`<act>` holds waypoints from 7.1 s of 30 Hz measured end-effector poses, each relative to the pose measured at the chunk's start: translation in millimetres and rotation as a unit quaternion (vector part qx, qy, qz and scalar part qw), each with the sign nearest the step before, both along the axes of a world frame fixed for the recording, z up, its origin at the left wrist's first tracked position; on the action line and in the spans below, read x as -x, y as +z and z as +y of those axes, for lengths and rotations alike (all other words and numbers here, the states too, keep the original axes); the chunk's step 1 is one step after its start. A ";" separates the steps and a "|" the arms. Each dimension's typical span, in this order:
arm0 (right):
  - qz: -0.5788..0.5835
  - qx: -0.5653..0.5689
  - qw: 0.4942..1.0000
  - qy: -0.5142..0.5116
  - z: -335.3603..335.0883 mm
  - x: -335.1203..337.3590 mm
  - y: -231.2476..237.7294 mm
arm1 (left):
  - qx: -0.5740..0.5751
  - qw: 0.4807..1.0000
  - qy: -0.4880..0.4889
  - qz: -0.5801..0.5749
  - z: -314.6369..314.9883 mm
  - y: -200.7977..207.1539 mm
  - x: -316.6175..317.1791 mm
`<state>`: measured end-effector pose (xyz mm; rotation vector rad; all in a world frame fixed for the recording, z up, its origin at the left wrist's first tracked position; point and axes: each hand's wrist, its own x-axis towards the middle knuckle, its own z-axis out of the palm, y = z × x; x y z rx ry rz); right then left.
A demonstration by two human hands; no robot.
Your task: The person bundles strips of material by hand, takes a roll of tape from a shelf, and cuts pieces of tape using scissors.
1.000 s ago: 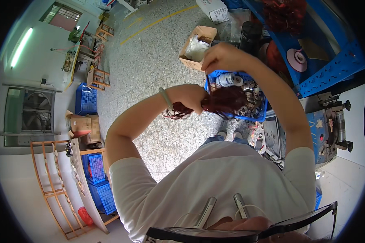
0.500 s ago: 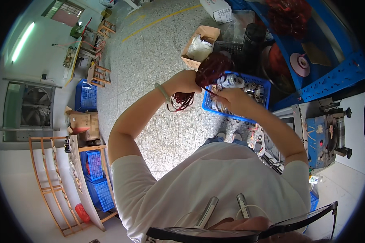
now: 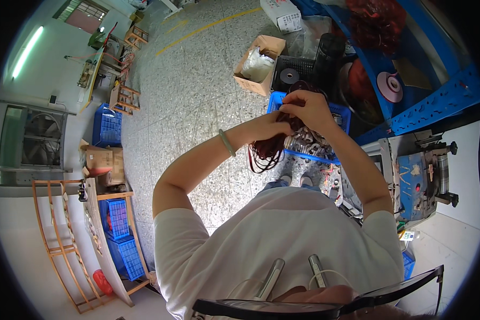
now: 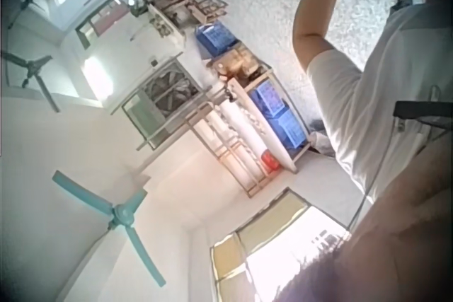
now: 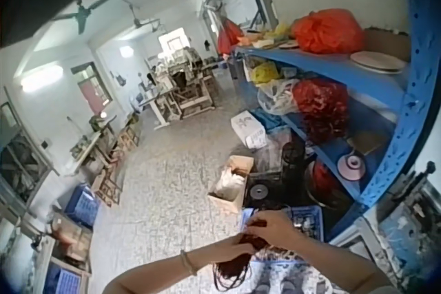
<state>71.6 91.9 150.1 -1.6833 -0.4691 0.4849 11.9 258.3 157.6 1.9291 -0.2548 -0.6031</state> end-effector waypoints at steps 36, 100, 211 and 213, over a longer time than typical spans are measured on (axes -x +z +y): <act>0.126 -0.064 0.984 -0.105 -21.5 50.2 -20.7 | 0.602 0.716 0.251 0.247 -13.8 -60.3 71.0; -0.177 0.007 0.936 -0.304 -186.0 67.2 32.7 | 0.461 0.815 0.112 0.333 -192.4 13.1 -7.8; 0.109 -0.181 0.852 -0.479 -274.5 123.2 -3.2 | 0.219 0.944 -0.115 0.220 -332.0 -13.9 -59.9; 0.100 -0.182 0.851 -0.483 -273.6 121.9 -1.6 | 0.237 0.940 -0.106 0.221 -331.3 -14.5 -60.1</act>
